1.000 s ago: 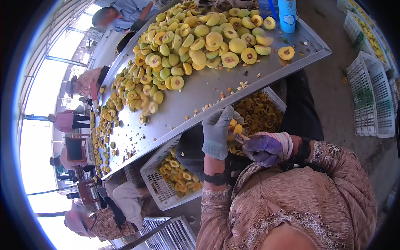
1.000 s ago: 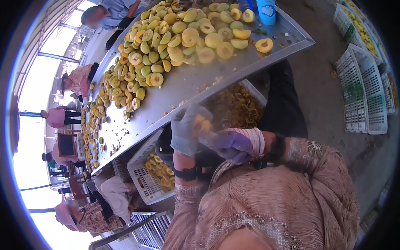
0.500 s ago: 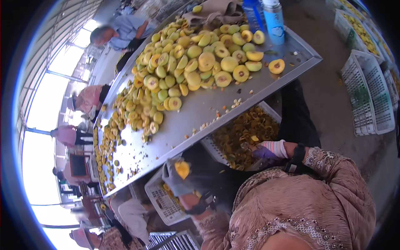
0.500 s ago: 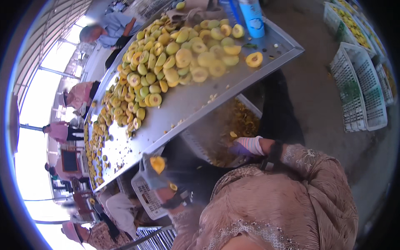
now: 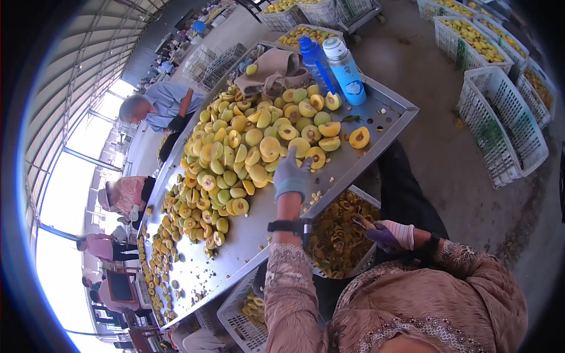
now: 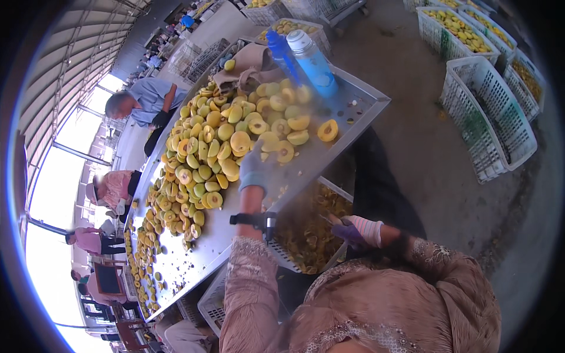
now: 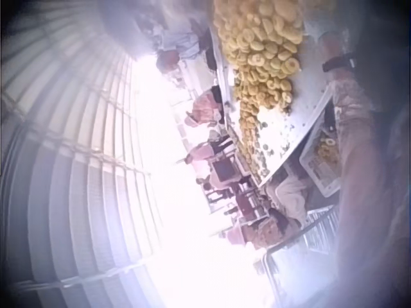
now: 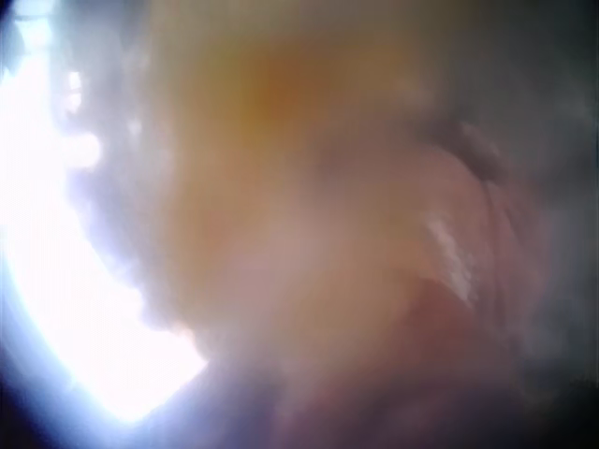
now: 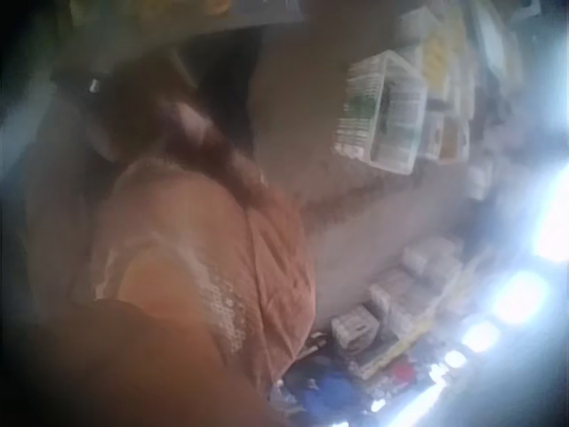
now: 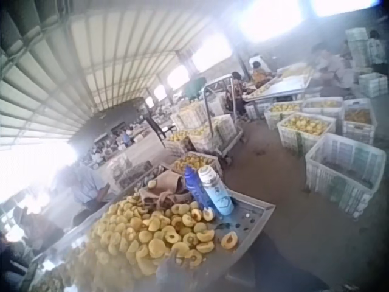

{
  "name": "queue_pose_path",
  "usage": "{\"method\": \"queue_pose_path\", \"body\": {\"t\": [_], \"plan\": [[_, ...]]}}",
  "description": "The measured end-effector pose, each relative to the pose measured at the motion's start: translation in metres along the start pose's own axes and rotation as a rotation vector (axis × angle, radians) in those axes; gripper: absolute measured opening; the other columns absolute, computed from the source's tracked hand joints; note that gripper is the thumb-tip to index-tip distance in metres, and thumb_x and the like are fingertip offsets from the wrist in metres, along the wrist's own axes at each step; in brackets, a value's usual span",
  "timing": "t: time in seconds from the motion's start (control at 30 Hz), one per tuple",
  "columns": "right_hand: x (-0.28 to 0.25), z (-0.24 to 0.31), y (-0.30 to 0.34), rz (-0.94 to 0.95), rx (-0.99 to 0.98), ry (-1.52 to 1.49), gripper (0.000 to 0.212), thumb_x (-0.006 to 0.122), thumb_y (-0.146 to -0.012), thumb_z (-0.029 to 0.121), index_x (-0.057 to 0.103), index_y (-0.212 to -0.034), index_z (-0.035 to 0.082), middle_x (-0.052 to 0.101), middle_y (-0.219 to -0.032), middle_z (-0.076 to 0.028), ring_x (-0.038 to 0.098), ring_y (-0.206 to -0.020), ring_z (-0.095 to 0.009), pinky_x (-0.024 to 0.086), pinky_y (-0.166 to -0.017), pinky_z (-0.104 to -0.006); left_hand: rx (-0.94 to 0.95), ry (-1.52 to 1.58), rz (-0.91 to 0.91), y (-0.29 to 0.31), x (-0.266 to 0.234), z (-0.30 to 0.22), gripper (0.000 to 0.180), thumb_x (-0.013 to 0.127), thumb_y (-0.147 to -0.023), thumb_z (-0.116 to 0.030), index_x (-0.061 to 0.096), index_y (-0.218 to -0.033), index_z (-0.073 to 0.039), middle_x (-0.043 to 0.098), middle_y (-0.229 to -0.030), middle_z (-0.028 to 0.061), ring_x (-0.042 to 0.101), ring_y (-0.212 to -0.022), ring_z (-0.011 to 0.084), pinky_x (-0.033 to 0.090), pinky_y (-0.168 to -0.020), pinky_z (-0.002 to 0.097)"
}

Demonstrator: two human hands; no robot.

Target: The person sorts fruit by picking up halves from a pile on a metal table, removing pits or defects with a small tool, and placing the processed fruit into a crate below the table.

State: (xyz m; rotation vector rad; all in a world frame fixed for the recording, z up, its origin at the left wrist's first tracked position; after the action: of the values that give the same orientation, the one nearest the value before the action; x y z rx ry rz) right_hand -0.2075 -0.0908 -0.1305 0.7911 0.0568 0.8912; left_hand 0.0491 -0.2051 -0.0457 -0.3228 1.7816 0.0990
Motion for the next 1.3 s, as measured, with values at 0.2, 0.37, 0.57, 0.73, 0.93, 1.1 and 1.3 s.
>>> {"method": "queue_pose_path", "body": {"t": [0.2, 0.37, 0.57, 0.73, 0.93, 1.1, 1.3], "plan": [[0.002, 0.023, 0.028, -0.136, -0.001, -0.028, 0.030, 0.049, -0.090, 0.043, 0.051, -0.084, 0.013, 0.043, -0.057, 0.005, 0.039, -0.042, -0.006, 0.031, -0.037, -0.0228, 0.181, -0.132, 0.171, -0.007, 0.036, -0.034, 0.037, 0.068, -0.074, -0.019, 0.053, -0.107, -0.010, 0.059, -0.104, 0.0193, 0.061, -0.094, 0.0357, 0.049, -0.080, 0.0418], [0.005, 0.043, 0.032, -0.116, -0.233, -0.234, 0.030, 0.053, -0.089, 0.042, 0.056, -0.092, 0.012, 0.046, -0.059, 0.005, 0.041, -0.045, -0.006, 0.031, -0.040, -0.0233, -0.056, 1.036, 0.159, 0.024, 0.002, -0.011, 0.023, 0.063, -0.082, -0.017, 0.052, -0.099, -0.008, 0.059, -0.076, 0.0078, 0.059, -0.058, 0.0192, 0.045, -0.045, 0.0266], [0.040, 0.085, 0.051, 0.091, -0.282, -0.146, 0.023, 0.053, -0.091, 0.033, 0.047, -0.085, 0.012, 0.045, -0.055, 0.002, 0.040, -0.037, -0.007, 0.030, -0.034, -0.0216, -0.358, 1.770, -0.061, 0.101, -0.038, -0.014, 0.041, 0.040, -0.095, -0.045, 0.049, -0.103, -0.005, 0.057, -0.081, 0.0075, 0.058, -0.058, 0.0163, 0.040, -0.042, 0.0224], [0.070, 0.091, 0.048, 0.172, -0.285, -0.120, 0.024, 0.054, -0.091, 0.035, 0.047, -0.086, 0.012, 0.045, -0.056, 0.002, 0.039, -0.038, -0.007, 0.030, -0.034, -0.0214, -0.199, 1.613, -0.200, 0.136, -0.036, -0.012, 0.039, 0.036, -0.097, -0.040, 0.048, -0.104, -0.004, 0.057, -0.087, 0.0093, 0.059, -0.071, 0.0180, 0.047, -0.053, 0.0262], [0.084, 0.087, 0.040, 0.159, -0.269, -0.099, 0.027, 0.054, -0.090, 0.036, 0.048, -0.093, 0.010, 0.045, -0.058, 0.002, 0.039, -0.039, -0.006, 0.029, -0.035, -0.0214, 0.104, 0.865, -0.414, 0.158, -0.034, -0.007, 0.028, 0.035, -0.097, -0.025, 0.047, -0.103, -0.001, 0.052, -0.107, 0.0137, 0.057, -0.092, 0.0222, 0.050, -0.080, 0.0334], [0.090, 0.081, 0.038, 0.146, -0.240, -0.117, 0.029, 0.054, -0.089, 0.038, 0.049, -0.097, 0.010, 0.046, -0.060, 0.002, 0.039, -0.040, -0.006, 0.028, -0.034, -0.0220, -0.019, 1.362, -0.367, 0.169, -0.029, -0.009, 0.014, 0.041, -0.093, -0.013, 0.046, -0.101, -0.003, 0.047, -0.116, 0.0148, 0.056, -0.098, 0.0233, 0.049, -0.083, 0.0348], [0.096, 0.072, 0.033, 0.151, -0.248, -0.117, 0.030, 0.055, -0.089, 0.039, 0.050, -0.096, 0.010, 0.046, -0.060, 0.002, 0.039, -0.040, -0.006, 0.029, -0.034, -0.0220, 0.205, 0.626, -0.558, 0.172, -0.013, 0.011, 0.027, 0.058, -0.079, 0.003, 0.047, -0.103, 0.002, 0.051, -0.102, 0.0105, 0.059, -0.085, 0.0228, 0.052, -0.067, 0.0320]]}}
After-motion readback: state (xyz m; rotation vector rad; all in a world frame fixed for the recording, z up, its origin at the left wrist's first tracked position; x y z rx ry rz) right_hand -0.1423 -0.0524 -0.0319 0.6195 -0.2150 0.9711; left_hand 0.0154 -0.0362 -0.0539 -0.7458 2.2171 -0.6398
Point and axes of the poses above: each hand's wrist, its own y-axis away from the middle knuckle, its own x-axis out of the palm, z = x × y, the point moved 1 cm from there along -y, towards the middle knuckle
